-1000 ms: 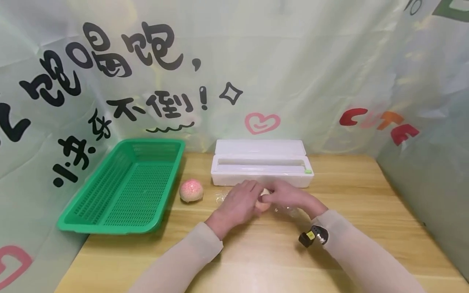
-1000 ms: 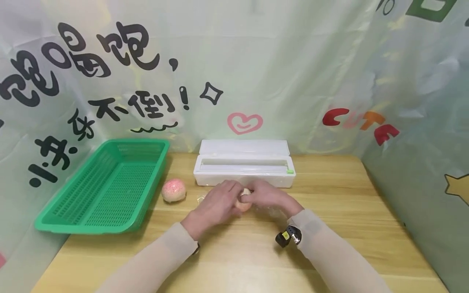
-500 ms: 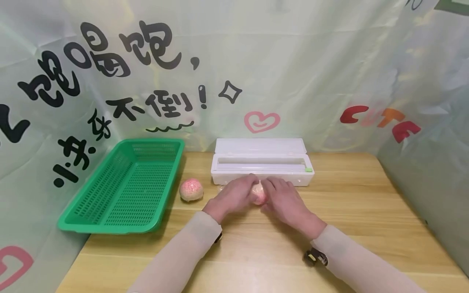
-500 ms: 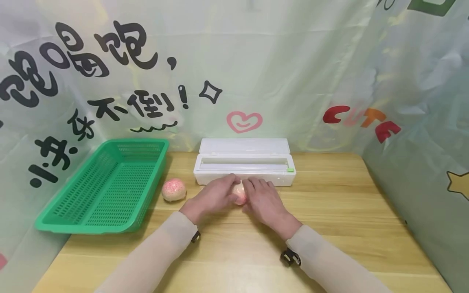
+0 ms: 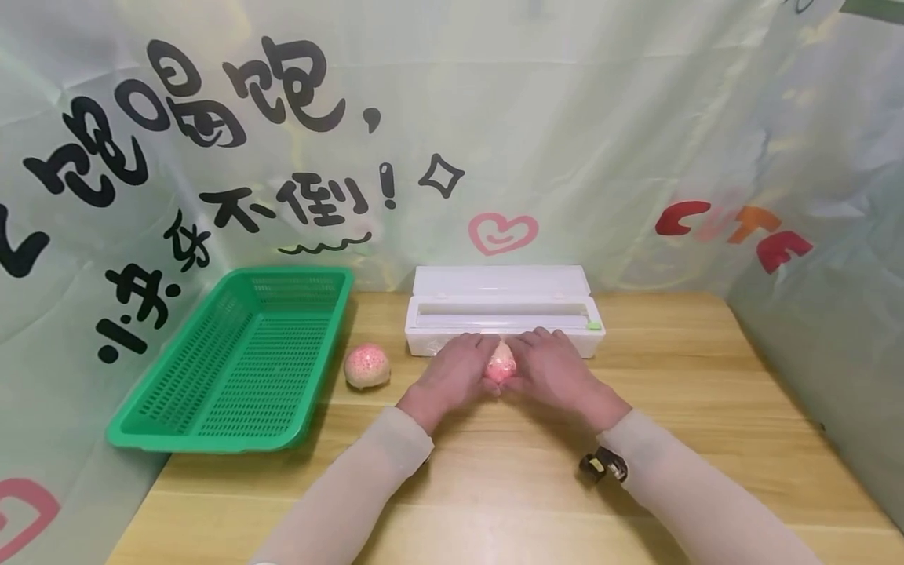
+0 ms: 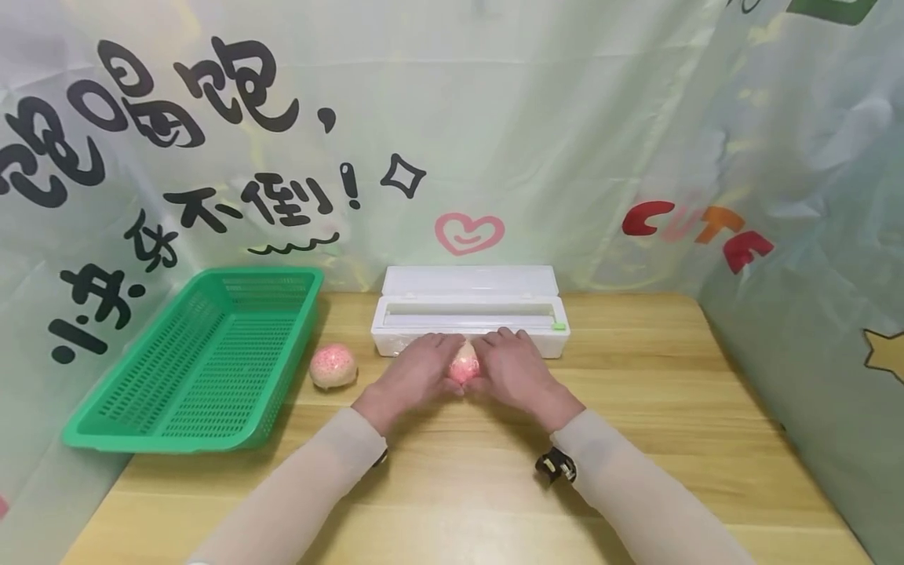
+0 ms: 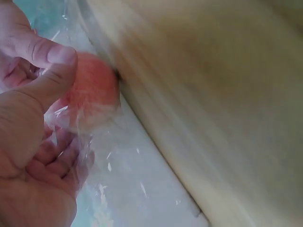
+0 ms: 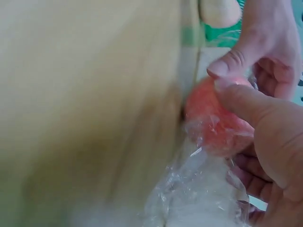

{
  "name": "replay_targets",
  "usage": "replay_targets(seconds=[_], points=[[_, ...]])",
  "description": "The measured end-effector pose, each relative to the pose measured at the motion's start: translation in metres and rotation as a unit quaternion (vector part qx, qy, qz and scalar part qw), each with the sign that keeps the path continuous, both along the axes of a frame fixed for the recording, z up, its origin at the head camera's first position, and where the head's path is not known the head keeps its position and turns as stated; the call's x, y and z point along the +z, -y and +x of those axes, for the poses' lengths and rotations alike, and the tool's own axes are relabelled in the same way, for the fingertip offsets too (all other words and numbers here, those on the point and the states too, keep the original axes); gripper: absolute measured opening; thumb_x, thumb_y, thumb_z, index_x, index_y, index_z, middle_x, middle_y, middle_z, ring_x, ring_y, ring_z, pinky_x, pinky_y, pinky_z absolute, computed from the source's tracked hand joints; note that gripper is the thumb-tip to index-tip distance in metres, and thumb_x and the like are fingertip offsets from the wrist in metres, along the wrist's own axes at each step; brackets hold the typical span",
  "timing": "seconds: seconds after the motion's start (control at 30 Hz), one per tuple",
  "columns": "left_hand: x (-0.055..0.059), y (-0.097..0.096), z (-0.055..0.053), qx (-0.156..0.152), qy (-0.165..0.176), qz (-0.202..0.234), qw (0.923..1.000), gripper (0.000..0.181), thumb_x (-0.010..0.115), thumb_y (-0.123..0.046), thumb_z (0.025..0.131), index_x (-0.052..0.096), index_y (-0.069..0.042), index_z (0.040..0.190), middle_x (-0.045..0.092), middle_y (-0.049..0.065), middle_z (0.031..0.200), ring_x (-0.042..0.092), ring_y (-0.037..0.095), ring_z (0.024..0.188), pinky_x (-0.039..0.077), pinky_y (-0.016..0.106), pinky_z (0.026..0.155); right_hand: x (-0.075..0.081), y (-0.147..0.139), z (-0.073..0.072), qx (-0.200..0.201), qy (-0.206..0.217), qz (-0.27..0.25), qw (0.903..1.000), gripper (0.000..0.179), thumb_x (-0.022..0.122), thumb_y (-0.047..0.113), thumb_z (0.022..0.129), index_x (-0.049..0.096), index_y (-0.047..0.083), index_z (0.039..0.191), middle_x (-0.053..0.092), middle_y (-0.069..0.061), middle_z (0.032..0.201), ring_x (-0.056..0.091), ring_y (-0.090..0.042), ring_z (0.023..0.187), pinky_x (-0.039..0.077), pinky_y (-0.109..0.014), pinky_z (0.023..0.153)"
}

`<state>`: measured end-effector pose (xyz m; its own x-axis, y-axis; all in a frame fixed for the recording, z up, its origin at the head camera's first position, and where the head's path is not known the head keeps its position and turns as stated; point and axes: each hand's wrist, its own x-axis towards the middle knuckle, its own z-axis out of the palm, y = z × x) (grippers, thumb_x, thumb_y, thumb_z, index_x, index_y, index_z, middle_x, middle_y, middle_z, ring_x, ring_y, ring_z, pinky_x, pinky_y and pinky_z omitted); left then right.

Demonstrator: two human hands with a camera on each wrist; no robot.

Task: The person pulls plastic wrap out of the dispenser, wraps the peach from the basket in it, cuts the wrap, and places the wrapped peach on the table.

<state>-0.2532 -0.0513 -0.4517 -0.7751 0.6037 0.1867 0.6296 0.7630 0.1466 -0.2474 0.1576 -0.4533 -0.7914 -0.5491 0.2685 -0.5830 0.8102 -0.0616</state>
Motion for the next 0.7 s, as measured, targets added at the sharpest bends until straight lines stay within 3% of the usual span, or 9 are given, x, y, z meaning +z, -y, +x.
replay_targets(seconds=[0.17, 0.27, 0.47, 0.57, 0.7], points=[[0.004, 0.004, -0.006, 0.007, 0.089, 0.065, 0.9939, 0.059, 0.09, -0.038, 0.085, 0.062, -0.015, 0.131, 0.068, -0.005, 0.116, 0.063, 0.016, 0.111, 0.052, 0.034, 0.102, 0.013, -0.001, -0.005, 0.004, 0.038, 0.011, 0.9992, 0.06, 0.083, 0.057, 0.086, 0.073, 0.012, 0.123, 0.075, -0.003, 0.112, 0.065, -0.028, 0.11, 0.049, -0.057, 0.099], [0.005, 0.007, -0.009, 0.013, 0.117, 0.079, 0.99, 0.056, 0.089, -0.037, 0.086, 0.064, -0.017, 0.132, 0.069, -0.007, 0.116, 0.063, 0.013, 0.11, 0.053, 0.033, 0.101, 0.018, -0.001, -0.009, 0.004, 0.051, 0.021, 0.9985, 0.043, 0.082, 0.055, 0.087, 0.073, 0.019, 0.109, 0.073, 0.003, 0.1, 0.065, -0.025, 0.104, 0.049, -0.053, 0.092], [0.003, 0.009, -0.011, 0.011, 0.101, 0.079, 0.9917, 0.052, 0.087, -0.039, 0.087, 0.067, -0.016, 0.129, 0.071, -0.004, 0.118, 0.065, 0.015, 0.112, 0.053, 0.034, 0.102, 0.017, 0.001, -0.005, -0.008, 0.026, 0.009, 0.9996, 0.042, 0.084, 0.057, 0.083, 0.068, 0.021, 0.097, 0.071, 0.004, 0.09, 0.065, -0.026, 0.092, 0.051, -0.05, 0.083], [-0.002, 0.01, -0.008, 0.016, 0.092, 0.083, 0.9922, 0.055, 0.087, -0.041, 0.087, 0.066, -0.014, 0.13, 0.07, -0.002, 0.122, 0.064, 0.017, 0.116, 0.053, 0.034, 0.104, 0.01, 0.0, 0.003, -0.01, -0.006, 0.001, 0.9999, 0.053, 0.086, 0.058, 0.081, 0.07, 0.015, 0.109, 0.074, -0.002, 0.1, 0.064, -0.028, 0.095, 0.053, -0.053, 0.085], [-0.008, 0.01, -0.001, 0.032, 0.066, 0.079, 0.9942, 0.066, 0.087, -0.044, 0.086, 0.061, -0.012, 0.137, 0.065, 0.001, 0.134, 0.061, 0.019, 0.124, 0.051, 0.035, 0.109, -0.002, -0.003, 0.007, -0.003, -0.02, -0.03, 0.9994, 0.069, 0.088, 0.051, 0.081, 0.067, 0.008, 0.131, 0.074, -0.009, 0.125, 0.065, -0.032, 0.111, 0.052, -0.057, 0.097]])
